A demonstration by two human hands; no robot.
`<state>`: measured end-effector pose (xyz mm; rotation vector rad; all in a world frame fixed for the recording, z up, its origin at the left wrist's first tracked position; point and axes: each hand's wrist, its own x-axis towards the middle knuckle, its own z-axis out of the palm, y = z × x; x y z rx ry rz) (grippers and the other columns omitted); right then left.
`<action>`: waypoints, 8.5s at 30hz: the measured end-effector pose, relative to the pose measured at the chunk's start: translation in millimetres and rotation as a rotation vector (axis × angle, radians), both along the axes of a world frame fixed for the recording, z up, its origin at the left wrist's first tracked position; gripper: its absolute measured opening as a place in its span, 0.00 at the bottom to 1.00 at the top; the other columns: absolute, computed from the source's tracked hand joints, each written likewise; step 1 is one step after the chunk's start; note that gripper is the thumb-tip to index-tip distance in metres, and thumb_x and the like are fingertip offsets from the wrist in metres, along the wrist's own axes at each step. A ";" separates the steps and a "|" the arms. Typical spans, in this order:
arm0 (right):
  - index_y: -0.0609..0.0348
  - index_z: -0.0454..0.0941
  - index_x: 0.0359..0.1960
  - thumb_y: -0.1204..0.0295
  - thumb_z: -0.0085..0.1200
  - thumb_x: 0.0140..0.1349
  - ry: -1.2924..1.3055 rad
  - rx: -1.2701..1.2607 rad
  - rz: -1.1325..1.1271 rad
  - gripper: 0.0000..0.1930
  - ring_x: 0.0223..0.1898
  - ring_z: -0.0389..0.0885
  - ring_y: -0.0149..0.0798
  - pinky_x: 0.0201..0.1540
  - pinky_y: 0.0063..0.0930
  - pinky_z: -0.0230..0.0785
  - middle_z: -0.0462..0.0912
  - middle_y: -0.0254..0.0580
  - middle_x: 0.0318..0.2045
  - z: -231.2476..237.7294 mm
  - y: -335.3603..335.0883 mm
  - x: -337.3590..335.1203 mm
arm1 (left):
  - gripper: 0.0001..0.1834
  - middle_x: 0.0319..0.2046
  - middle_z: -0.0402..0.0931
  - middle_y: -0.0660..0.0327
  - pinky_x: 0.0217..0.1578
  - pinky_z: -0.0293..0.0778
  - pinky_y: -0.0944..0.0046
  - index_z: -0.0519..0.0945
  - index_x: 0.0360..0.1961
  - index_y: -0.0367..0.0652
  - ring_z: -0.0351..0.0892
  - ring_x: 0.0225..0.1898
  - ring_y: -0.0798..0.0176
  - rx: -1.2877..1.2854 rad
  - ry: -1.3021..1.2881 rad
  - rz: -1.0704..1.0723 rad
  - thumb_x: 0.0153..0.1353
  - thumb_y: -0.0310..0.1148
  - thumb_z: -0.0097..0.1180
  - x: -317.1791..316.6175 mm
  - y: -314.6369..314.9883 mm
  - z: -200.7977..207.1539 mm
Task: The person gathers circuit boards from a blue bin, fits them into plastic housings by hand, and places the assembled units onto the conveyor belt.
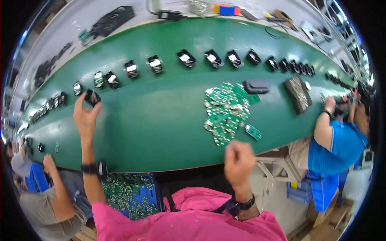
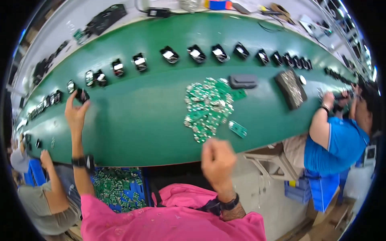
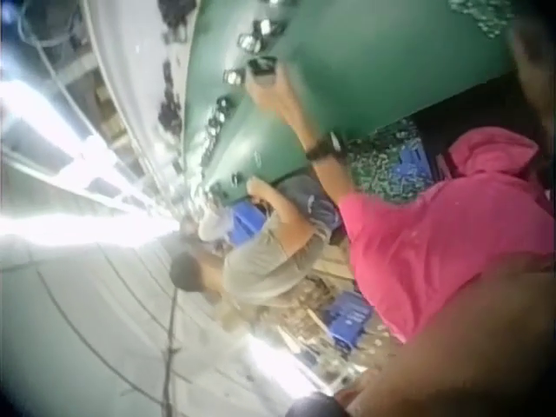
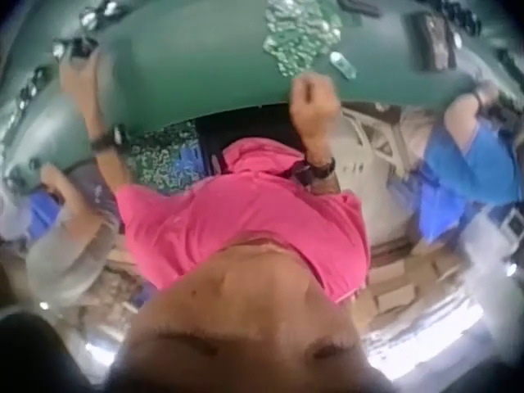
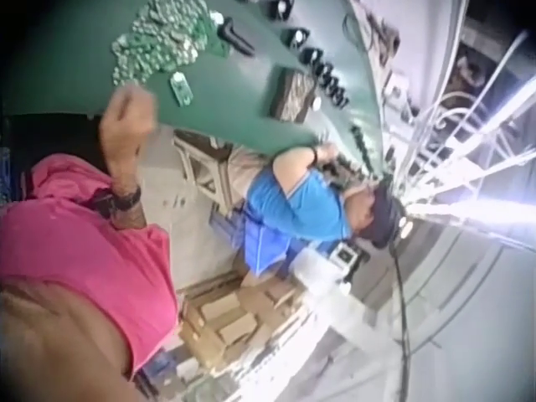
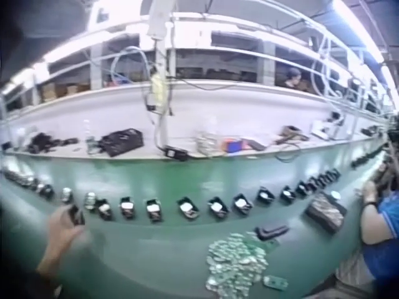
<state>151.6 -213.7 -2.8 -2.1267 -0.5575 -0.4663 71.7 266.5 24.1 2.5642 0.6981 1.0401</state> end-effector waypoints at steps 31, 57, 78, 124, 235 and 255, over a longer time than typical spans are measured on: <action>0.61 0.80 0.49 0.69 0.48 0.76 0.998 0.488 0.462 0.11 0.18 0.65 0.18 0.19 0.13 0.54 0.75 0.27 0.21 3.6 36.9 8.9 | 0.08 0.31 0.80 0.60 0.35 0.73 0.61 0.84 0.35 0.38 0.80 0.32 0.58 -0.648 -0.168 -0.456 0.53 0.23 0.67 -5.7 -292.3 -35.0; 0.66 0.77 0.49 0.73 0.58 0.68 0.349 0.093 0.323 0.12 0.21 0.75 0.30 0.25 0.28 0.65 0.80 0.42 0.21 0.1 71.8 1.1 | 0.35 0.68 0.61 0.55 0.38 0.76 0.70 0.68 0.68 0.36 0.77 0.36 0.73 -1.067 0.048 -0.559 0.57 0.21 0.61 -8.6 -262.6 -6.7; 0.65 0.78 0.45 0.74 0.56 0.70 0.322 0.318 0.358 0.07 0.26 0.76 0.25 0.27 0.23 0.66 0.82 0.37 0.26 16.2 63.6 -19.4 | 0.29 0.56 0.76 0.62 0.52 0.72 0.71 0.69 0.69 0.36 0.75 0.47 0.74 -1.017 -0.029 -0.587 0.67 0.26 0.56 -20.0 -287.3 19.5; 0.65 0.77 0.36 0.79 0.59 0.65 0.387 0.665 0.439 0.03 0.29 0.76 0.25 0.31 0.20 0.69 0.78 0.36 0.32 31.3 51.5 -57.0 | 0.28 0.51 0.79 0.54 0.27 0.77 0.71 0.74 0.64 0.40 0.80 0.30 0.73 -0.910 -0.211 -0.517 0.60 0.17 0.54 -45.9 -330.3 25.4; 0.63 0.76 0.33 0.76 0.54 0.71 0.717 0.452 0.405 0.06 0.21 0.68 0.19 0.22 0.16 0.59 0.75 0.28 0.23 54.0 14.1 -47.7 | 0.30 0.54 0.78 0.47 0.46 0.79 0.59 0.75 0.62 0.41 0.83 0.47 0.46 -0.556 -0.212 -0.559 0.57 0.14 0.49 -44.5 -336.2 18.6; 0.66 0.78 0.35 0.73 0.60 0.68 0.328 0.183 0.350 0.08 0.21 0.71 0.24 0.23 0.22 0.63 0.77 0.33 0.22 43.0 23.4 -39.6 | 0.25 0.53 0.77 0.57 0.32 0.77 0.74 0.68 0.66 0.37 0.77 0.34 0.75 -1.091 -0.037 -0.570 0.67 0.21 0.49 -45.4 -330.3 25.9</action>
